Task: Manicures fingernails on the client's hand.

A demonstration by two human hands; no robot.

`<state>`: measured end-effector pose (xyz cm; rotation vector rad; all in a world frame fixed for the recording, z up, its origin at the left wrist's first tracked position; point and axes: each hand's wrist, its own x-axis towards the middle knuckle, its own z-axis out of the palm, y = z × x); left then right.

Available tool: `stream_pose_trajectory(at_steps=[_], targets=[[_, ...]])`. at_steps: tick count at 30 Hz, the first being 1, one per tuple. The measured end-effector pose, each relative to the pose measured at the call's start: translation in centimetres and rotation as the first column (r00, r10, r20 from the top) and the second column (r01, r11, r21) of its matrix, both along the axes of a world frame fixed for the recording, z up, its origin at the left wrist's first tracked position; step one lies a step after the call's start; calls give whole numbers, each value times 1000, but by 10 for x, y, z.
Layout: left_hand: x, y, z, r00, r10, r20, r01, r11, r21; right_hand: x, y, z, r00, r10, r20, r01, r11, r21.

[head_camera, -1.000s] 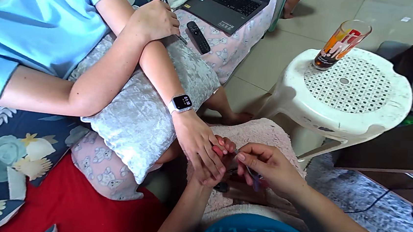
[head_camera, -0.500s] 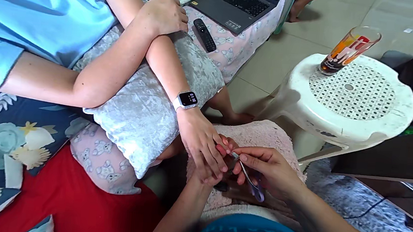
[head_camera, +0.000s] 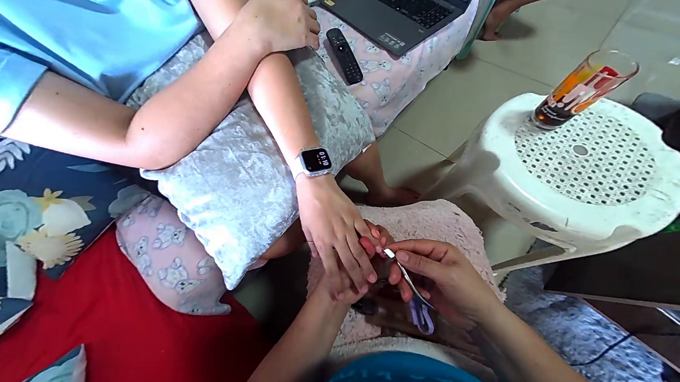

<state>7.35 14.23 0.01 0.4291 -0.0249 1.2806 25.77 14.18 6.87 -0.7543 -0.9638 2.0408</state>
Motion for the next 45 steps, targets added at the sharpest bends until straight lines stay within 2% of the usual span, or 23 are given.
stream_pose_trajectory(at_steps=[5,17,22,29,32,36,38,40,42,45], targets=[[-1,0,-2,999,-28,33,28,1000,-13,-1,1,0,1000,-6,0,7,999,-34],[3,4,-8,997,18,70,-21,999,41,-1,2,-6,1000,-6,-21,6,1000,-4],[2,3,-5,999,1,35,-2,1000,19,2,5,-8,998,29,-62,-28,999,17],[2,2,-3,999,43,1,-43,999,13,-1,5,-7,1000,-3,-16,4,999,44],[1,0,-5,997,66,-48,-66,998,1,5,12,-6,1000,-6,-26,10,989,146],[0,-4,-2,995,63,-74,-59,997,51,-3,28,16,990,22,-142,38,913,405],[0,-9,8,999,15,-30,-14,1000,18,-18,34,32,993,71,-92,-9,837,548],[-2,-14,16,1000,-15,-11,15,1000,22,-36,40,46,998,45,48,-66,744,665],[-2,-15,14,996,52,-66,-55,998,-42,-50,49,54,994,-66,90,-17,711,703],[-3,-15,10,986,109,-129,-125,984,-127,-58,55,52,990,-135,-45,128,710,692]])
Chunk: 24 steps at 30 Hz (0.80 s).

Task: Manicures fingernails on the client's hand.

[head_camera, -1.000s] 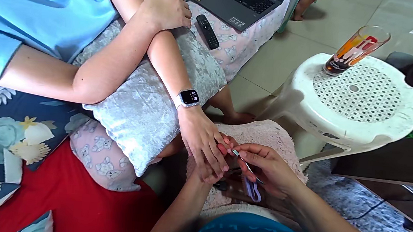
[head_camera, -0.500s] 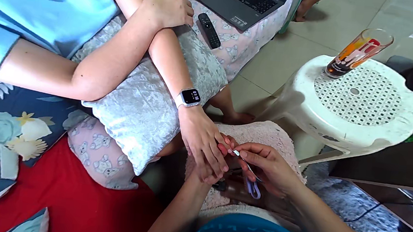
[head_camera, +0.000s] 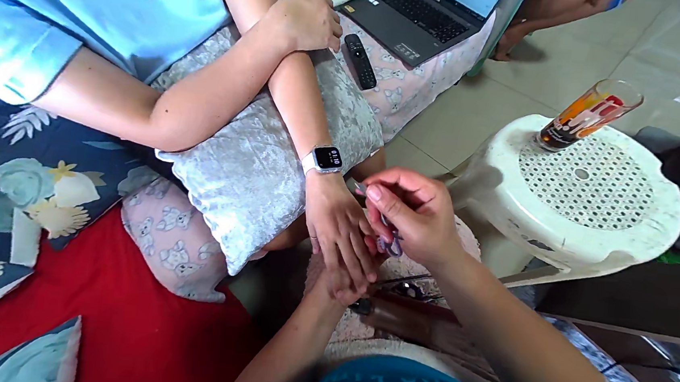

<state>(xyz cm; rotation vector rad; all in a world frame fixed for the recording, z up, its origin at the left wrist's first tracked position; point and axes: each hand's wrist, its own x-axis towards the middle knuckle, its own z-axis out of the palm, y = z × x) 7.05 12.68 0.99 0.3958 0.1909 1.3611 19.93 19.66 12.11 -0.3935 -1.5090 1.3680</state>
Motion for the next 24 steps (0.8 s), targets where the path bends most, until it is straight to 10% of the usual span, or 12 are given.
stream_pose_trajectory(at_steps=[8,24], targets=[[-14,2,5,992,-85,-95,97,988,122,67,-1,-39,881,375,290,-415,905,90],[-9,-1,8,994,-8,-112,15,998,61,72,20,-10,759,272,592,-423,897,130]])
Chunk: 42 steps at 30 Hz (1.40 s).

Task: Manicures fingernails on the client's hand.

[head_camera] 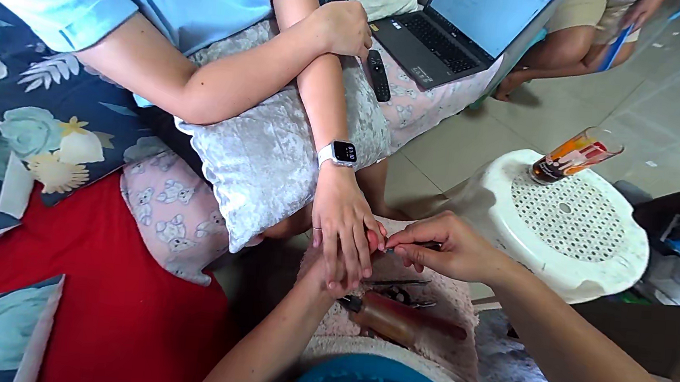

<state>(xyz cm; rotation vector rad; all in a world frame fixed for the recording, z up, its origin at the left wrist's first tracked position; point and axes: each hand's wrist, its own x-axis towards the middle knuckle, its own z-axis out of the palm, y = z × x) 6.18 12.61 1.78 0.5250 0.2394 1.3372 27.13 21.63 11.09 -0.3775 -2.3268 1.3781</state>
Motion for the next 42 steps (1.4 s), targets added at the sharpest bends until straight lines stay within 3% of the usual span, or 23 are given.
stream_pose_trajectory(at_steps=[7,13,26,42], targets=[[1,2,3,999,-20,40,19,1000,19,2,-3,2,1000,-17,2,17,1000,-10],[3,1,3,1000,21,-17,-22,999,-33,2,-6,0,999,-46,-1,46,999,-22],[8,-1,4,998,36,48,-31,994,-106,0,-26,-12,974,-200,-102,220,940,260],[9,-1,7,998,31,47,-27,996,-88,1,-35,-13,965,-243,-101,257,952,169]])
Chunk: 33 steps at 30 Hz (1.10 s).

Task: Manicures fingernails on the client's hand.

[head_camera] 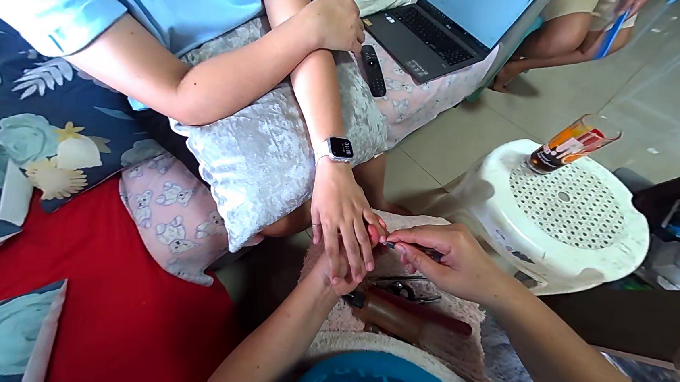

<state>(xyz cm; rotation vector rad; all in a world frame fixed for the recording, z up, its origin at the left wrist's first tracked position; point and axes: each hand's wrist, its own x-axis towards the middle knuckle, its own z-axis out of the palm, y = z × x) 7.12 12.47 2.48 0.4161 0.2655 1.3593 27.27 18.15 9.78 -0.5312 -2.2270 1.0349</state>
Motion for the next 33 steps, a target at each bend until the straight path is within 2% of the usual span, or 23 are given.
stream_pose_trajectory(at_steps=[9,13,18,22,25,27,33], targets=[[4,0,2,999,43,7,-43,997,-67,-5,-13,-1,983,-173,60,156,963,220],[5,1,0,999,46,-2,-47,996,-75,-4,-14,-3,982,-178,59,164,967,193],[4,1,-1,998,48,34,-44,995,-90,-2,-11,-4,991,-131,18,129,987,97],[3,0,0,999,42,-3,-42,998,-53,-3,-8,-3,993,-117,29,113,987,118],[0,0,-3,999,-1,55,1,1000,8,0,0,-1,999,-27,41,22,994,111],[-3,2,-9,995,-58,87,51,996,74,4,9,0,997,73,32,-75,996,51],[-7,2,-13,983,-126,133,114,989,94,2,27,2,978,205,-41,-207,977,-58]])
